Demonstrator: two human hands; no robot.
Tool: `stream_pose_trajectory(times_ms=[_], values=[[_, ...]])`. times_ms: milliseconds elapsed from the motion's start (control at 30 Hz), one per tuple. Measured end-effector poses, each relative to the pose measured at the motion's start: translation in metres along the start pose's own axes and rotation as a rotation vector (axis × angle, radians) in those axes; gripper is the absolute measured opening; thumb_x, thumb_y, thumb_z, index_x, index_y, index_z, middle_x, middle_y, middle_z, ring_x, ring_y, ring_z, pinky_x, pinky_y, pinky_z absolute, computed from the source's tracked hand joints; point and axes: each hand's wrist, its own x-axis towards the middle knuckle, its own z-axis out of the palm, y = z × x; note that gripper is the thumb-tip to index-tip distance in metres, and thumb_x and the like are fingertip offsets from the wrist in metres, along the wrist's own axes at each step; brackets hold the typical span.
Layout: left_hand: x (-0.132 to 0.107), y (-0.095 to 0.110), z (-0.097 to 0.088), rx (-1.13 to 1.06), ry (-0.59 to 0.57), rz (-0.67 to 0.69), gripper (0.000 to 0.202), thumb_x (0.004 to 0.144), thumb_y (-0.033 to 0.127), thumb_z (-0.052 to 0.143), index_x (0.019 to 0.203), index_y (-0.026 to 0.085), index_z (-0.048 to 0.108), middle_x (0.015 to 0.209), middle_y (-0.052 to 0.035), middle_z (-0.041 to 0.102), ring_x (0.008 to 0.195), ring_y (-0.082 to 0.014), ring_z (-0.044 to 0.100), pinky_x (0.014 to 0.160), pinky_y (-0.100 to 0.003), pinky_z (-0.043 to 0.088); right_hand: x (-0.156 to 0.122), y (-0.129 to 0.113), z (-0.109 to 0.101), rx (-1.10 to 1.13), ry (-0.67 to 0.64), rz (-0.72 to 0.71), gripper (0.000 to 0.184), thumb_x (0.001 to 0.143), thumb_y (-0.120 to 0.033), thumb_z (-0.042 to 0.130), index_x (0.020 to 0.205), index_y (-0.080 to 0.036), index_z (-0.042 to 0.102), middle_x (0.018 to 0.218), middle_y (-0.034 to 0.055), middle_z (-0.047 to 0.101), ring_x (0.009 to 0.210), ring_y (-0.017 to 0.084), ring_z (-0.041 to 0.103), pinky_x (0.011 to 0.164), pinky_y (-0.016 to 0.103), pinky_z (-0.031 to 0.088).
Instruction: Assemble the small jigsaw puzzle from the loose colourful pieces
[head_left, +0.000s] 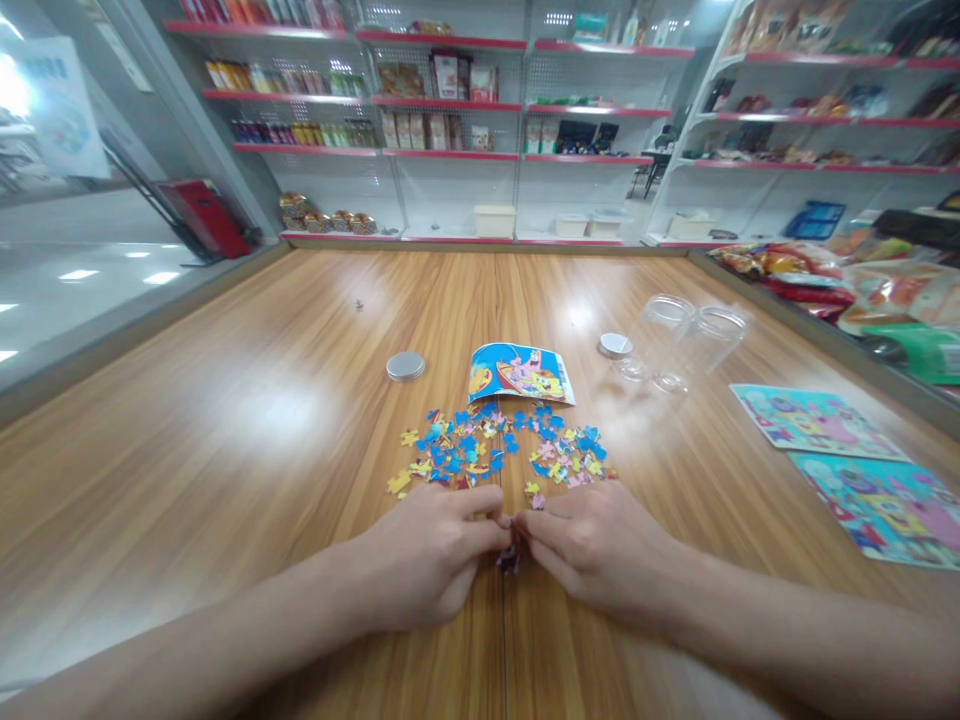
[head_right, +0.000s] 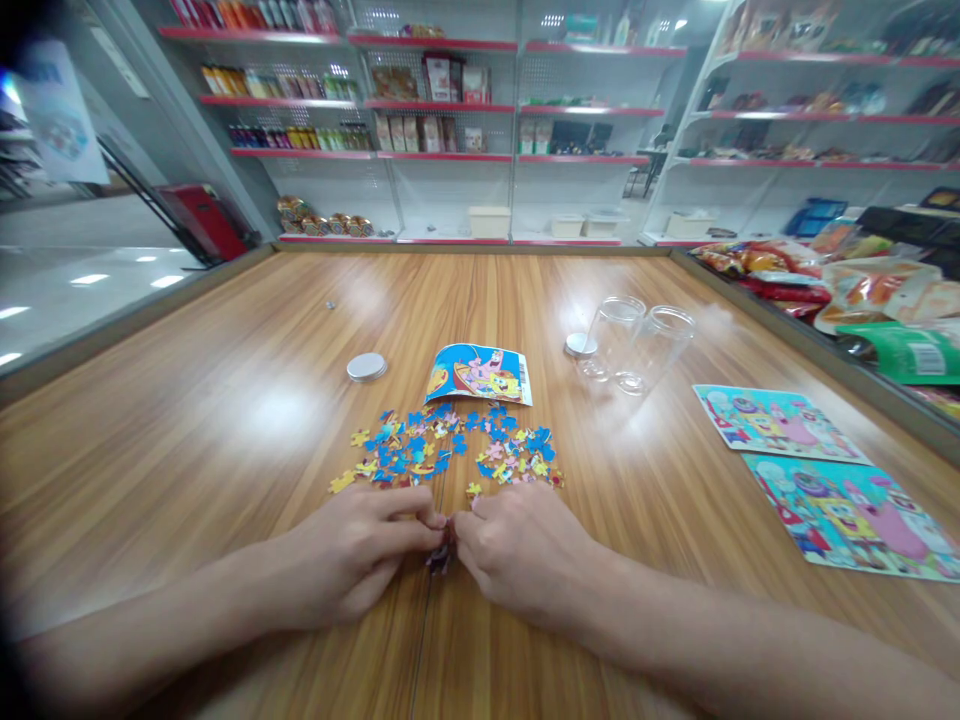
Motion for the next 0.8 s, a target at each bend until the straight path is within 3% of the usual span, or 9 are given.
stream_pose_trajectory(times_ms=[167, 333, 567, 800], values=[[-0.003, -0.005, 0.005, 0.111, -0.019, 0.068, 0.025, 0.083, 0.010, 0.046, 0.095, 0.017, 0.066, 0.094, -0.0063, 0.064, 0.072, -0.0169, 0.064, 0.058, -0.028, 0.052, 0.001, -0.002, -0.004, -0.023, -0.070, 0.012, 0.020, 0.093, -0.016, 0.047, 0.081, -0.016, 0.064, 0.071, 0.0017, 0.067, 0.055, 0.010, 0.047, 0.054, 0.032, 0.018], [-0.003, -0.011, 0.010, 0.116, 0.104, 0.100, 0.030, 0.086, 0.010, 0.044, 0.105, 0.018, 0.066, 0.102, -0.0068, 0.066, 0.079, -0.0179, 0.068, 0.062, -0.030, 0.055, 0.003, -0.001, 0.002, -0.020, -0.022, 0.016, 0.018, 0.087, -0.017, 0.051, 0.073, -0.016, 0.064, 0.070, 0.0027, 0.069, 0.056, 0.011, 0.050, 0.055, 0.032, 0.018], [-0.003, -0.004, 0.009, 0.144, 0.088, 0.072, 0.033, 0.088, 0.011, 0.043, 0.113, 0.018, 0.064, 0.106, -0.0084, 0.064, 0.082, -0.0210, 0.069, 0.061, -0.034, 0.057, 0.003, 0.000, 0.013, 0.232, 0.128, 0.318, 0.014, 0.083, -0.020, 0.058, 0.072, -0.019, 0.065, 0.062, -0.0027, 0.062, 0.057, 0.010, 0.053, 0.057, 0.025, 0.028], [-0.002, 0.003, 0.014, 0.141, 0.128, -0.031, 0.028, 0.092, 0.018, 0.045, 0.113, 0.020, 0.064, 0.103, -0.0064, 0.064, 0.077, -0.0197, 0.068, 0.062, -0.036, 0.058, 0.004, -0.002, 0.015, 0.358, 0.119, 0.476, 0.011, 0.079, -0.016, 0.058, 0.071, -0.021, 0.063, 0.059, -0.0051, 0.061, 0.055, 0.010, 0.054, 0.056, 0.023, 0.030]])
